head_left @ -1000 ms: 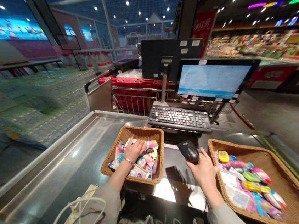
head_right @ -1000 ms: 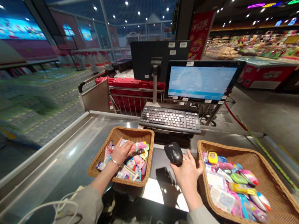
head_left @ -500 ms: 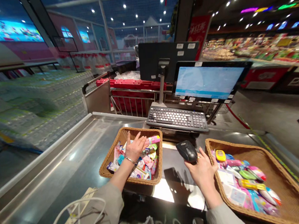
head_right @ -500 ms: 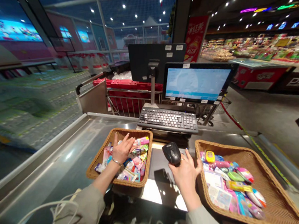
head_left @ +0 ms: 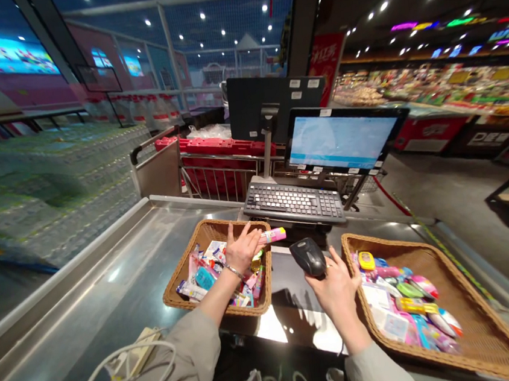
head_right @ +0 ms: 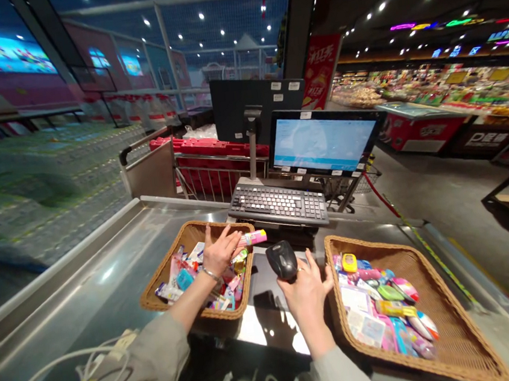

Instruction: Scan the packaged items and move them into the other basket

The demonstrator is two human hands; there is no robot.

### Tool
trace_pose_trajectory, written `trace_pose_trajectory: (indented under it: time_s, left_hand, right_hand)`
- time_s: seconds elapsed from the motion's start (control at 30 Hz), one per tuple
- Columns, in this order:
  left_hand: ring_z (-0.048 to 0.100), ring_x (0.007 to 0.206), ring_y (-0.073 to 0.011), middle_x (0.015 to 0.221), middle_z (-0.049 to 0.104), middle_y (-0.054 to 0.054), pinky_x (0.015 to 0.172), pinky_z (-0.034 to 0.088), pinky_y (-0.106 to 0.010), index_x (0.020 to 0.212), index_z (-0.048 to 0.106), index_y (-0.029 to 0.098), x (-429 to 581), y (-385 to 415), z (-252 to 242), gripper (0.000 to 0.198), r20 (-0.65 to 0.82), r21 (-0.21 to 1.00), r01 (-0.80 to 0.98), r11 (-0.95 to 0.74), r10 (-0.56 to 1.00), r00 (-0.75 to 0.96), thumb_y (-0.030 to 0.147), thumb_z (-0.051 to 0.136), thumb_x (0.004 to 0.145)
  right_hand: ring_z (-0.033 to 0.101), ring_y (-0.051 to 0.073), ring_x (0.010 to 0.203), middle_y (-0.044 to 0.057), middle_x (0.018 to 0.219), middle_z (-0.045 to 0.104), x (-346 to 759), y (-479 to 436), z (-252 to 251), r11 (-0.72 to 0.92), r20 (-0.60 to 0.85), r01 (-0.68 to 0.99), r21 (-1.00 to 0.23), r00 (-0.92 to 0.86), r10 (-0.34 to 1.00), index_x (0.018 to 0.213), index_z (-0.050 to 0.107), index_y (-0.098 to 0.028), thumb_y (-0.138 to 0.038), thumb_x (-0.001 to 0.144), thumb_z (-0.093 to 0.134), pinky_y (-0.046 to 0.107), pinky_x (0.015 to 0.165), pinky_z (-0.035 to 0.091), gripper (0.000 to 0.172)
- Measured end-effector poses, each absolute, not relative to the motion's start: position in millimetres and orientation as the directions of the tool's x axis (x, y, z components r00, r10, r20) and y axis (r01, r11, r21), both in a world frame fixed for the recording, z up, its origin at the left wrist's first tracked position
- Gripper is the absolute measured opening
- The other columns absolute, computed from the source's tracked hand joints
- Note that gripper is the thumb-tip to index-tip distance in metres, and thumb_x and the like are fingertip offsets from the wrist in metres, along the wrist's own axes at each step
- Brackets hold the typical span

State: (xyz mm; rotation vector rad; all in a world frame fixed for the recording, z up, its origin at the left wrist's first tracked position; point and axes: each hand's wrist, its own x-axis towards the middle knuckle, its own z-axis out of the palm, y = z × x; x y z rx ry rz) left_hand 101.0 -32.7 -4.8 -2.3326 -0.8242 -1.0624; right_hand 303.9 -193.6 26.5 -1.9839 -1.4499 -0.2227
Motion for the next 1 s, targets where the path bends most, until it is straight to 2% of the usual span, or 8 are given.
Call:
trace_pose_trajectory:
  time_s: [0.23,0.43,1.0]
  left_hand:
    - [0.052,0.126,-0.0279,0.114,0.071,-0.006,0.116,-0.003,-0.064,0.123,0.058,0.023,119,-36,-3,0.033,0.77,-0.073,0.631,-0.772,0.359,0.528,0.033,0.055,0.092]
    - [0.056,0.123,-0.0264,0.111,0.073,-0.005,0.118,-0.006,-0.059,0.12,0.06,0.021,135,-40,5,0.032,0.788,-0.118,0.612,-0.782,0.301,0.537,0.035,0.056,0.092]
    - [0.056,0.122,-0.0288,0.109,0.073,-0.006,0.115,-0.004,-0.066,0.121,0.059,0.021,157,-38,1,0.033,0.78,-0.087,0.557,-0.826,0.292,0.554,0.036,0.055,0.092]
  right_hand:
    - [0.047,0.029,0.125,0.007,0.104,0.071,304,-197,31,-0.176,0.493,0.902,-0.395,0.37,0.787,0.09,0.067,-0.022,-0.033,0.076,0.053,0.052,0.107,0.012,0.023]
    - [0.046,0.028,0.126,0.006,0.104,0.071,306,-200,31,-0.189,0.498,0.908,-0.374,0.368,0.785,0.09,0.066,-0.023,-0.033,0.077,0.054,0.053,0.107,0.012,0.02]
    - [0.046,0.029,0.126,0.006,0.104,0.071,315,-204,29,-0.23,0.489,0.91,-0.344,0.383,0.783,0.09,0.068,-0.025,-0.036,0.078,0.052,0.053,0.105,0.012,0.023]
